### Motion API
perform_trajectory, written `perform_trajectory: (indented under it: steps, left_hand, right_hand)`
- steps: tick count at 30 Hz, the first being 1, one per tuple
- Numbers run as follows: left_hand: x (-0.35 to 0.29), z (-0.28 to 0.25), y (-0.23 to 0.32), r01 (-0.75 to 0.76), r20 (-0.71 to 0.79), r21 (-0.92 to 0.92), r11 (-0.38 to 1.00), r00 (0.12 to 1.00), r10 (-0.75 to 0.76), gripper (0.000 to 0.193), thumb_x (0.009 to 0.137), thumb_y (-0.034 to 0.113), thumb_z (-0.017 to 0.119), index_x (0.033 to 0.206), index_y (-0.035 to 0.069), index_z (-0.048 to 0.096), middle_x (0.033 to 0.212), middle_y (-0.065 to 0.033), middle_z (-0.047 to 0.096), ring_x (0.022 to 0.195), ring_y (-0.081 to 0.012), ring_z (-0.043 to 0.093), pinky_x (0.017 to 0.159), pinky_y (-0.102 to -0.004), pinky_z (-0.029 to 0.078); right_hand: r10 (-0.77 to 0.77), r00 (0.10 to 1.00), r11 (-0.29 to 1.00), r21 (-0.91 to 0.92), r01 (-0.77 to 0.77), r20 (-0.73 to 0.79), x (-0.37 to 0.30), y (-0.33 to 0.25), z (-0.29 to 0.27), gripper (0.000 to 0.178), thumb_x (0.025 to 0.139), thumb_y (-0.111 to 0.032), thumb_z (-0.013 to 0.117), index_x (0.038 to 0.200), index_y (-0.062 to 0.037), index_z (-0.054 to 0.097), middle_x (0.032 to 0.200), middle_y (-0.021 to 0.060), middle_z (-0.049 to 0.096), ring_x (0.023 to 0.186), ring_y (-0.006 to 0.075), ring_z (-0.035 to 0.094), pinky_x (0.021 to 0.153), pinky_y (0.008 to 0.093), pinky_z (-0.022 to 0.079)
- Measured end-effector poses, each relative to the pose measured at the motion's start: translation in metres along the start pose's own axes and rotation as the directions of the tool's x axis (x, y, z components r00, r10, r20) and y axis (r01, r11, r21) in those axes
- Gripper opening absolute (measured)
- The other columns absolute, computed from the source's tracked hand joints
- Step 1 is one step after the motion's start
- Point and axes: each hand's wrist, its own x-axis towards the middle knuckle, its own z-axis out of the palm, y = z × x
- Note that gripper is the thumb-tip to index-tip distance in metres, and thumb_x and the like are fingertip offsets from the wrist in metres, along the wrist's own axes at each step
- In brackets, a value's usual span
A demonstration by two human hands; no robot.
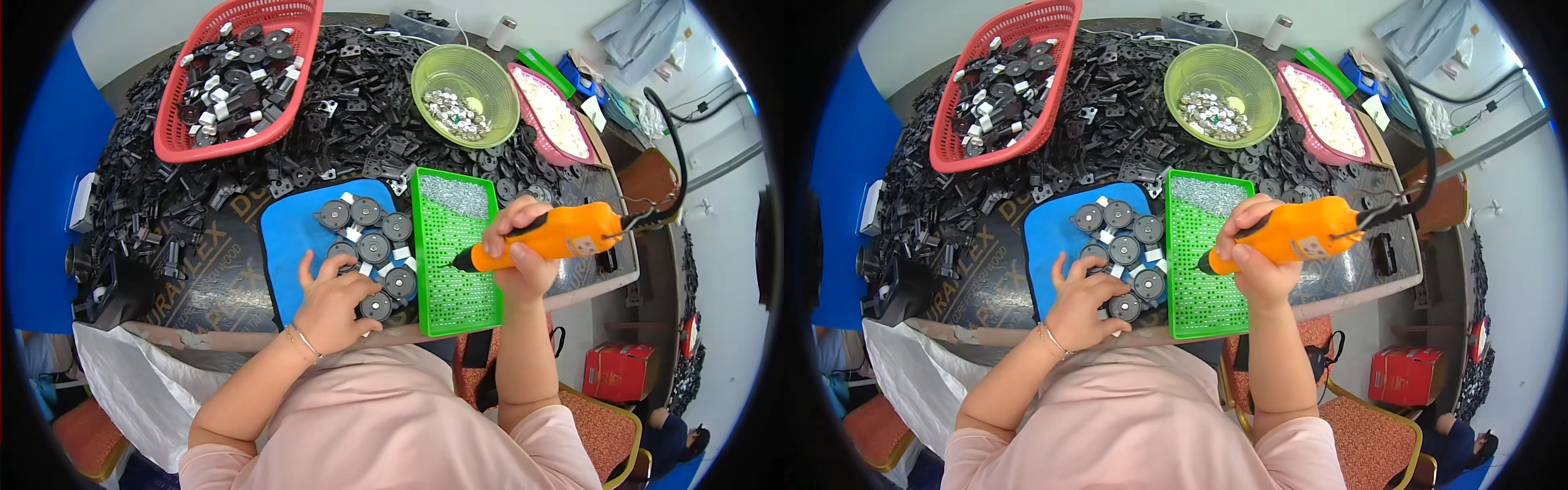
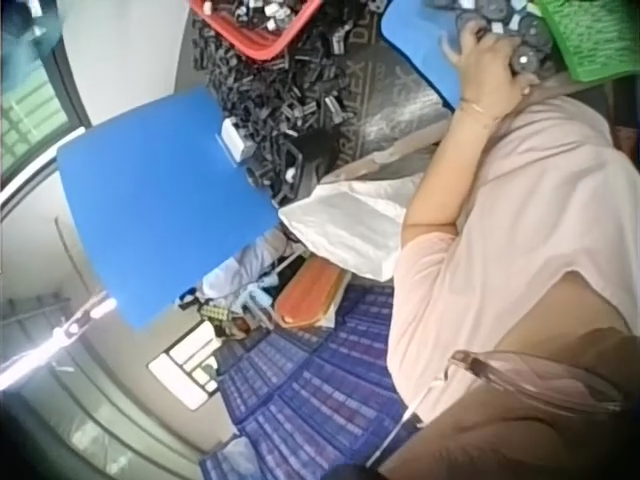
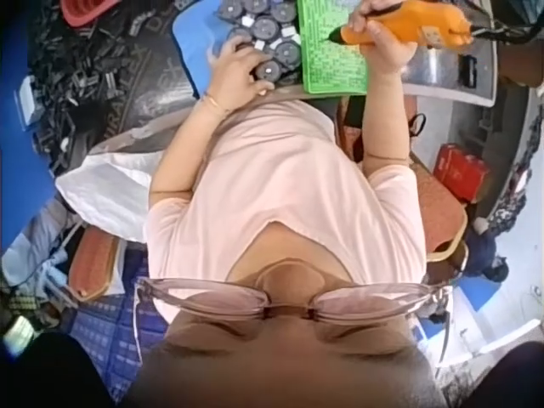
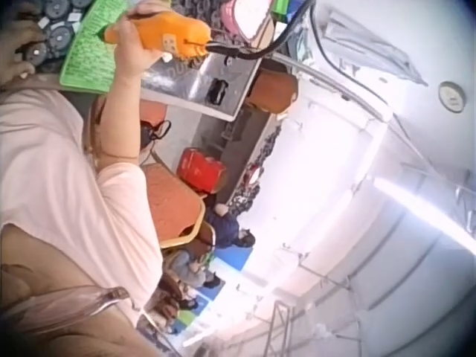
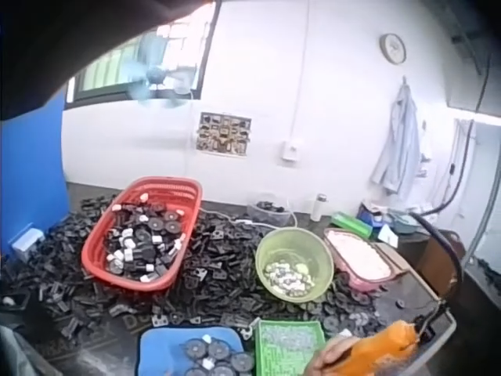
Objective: The recorder is assembling small electronic components by placing white connectors into black circular housings and securing them using an electric screwdriver.
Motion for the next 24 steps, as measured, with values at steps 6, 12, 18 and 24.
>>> perform_trajectory:
  steps: [6,12,18,24]
  left_hand:
    - [0.0,-0.001,0.0,-0.002,-0.004,0.01,1.0,1.0,0.002,0.047,0.055,0.029,0.082,0.098,0.014,0.069,0.1,0.0027,0.065,0.117,-0.0227,0.044,0.104,-0.0592,0.006]
    - [0.0,0.0,0.0,-0.004,-0.012,0.005,1.0,1.0,0.005,0.047,0.055,0.03,0.082,0.098,0.015,0.069,0.1,0.0028,0.065,0.117,-0.0227,0.044,0.104,-0.059,0.006]
    - [-0.001,0.001,-0.002,-0.012,-0.021,0.005,1.0,1.0,0.012,0.047,0.056,0.03,0.082,0.098,0.015,0.069,0.1,0.0032,0.065,0.117,-0.0226,0.044,0.104,-0.0585,0.006]
    - [0.0,0.001,-0.002,-0.02,-0.021,0.001,1.0,1.0,0.02,0.046,0.056,0.03,0.082,0.097,0.015,0.069,0.1,0.0034,0.065,0.117,-0.0224,0.044,0.104,-0.0584,0.007]
  right_hand:
    - [0.011,0.999,0.998,0.068,-0.008,-0.05,-0.003,0.011,0.002,0.027,0.074,-0.007,0.064,0.097,-0.0013,0.05,0.088,0.0111,0.049,0.061,0.0175,0.053,0.058,0.0285,0.045]
    - [0.011,0.999,0.998,0.065,-0.009,-0.03,-0.002,0.009,0.005,0.025,0.074,-0.006,0.063,0.095,-0.0014,0.05,0.088,0.0109,0.049,0.061,0.0173,0.053,0.058,0.0288,0.046]
    - [0.012,1.0,0.999,0.038,-0.011,-0.026,-0.004,0.013,0.008,0.024,0.074,-0.005,0.062,0.094,-0.0005,0.049,0.087,0.0113,0.049,0.061,0.0172,0.053,0.058,0.0286,0.046]
    - [0.017,1.0,1.0,0.003,-0.017,-0.017,-0.005,0.014,0.009,0.023,0.074,-0.005,0.063,0.092,-0.0001,0.05,0.086,0.0115,0.049,0.061,0.0167,0.052,0.058,0.0287,0.046]
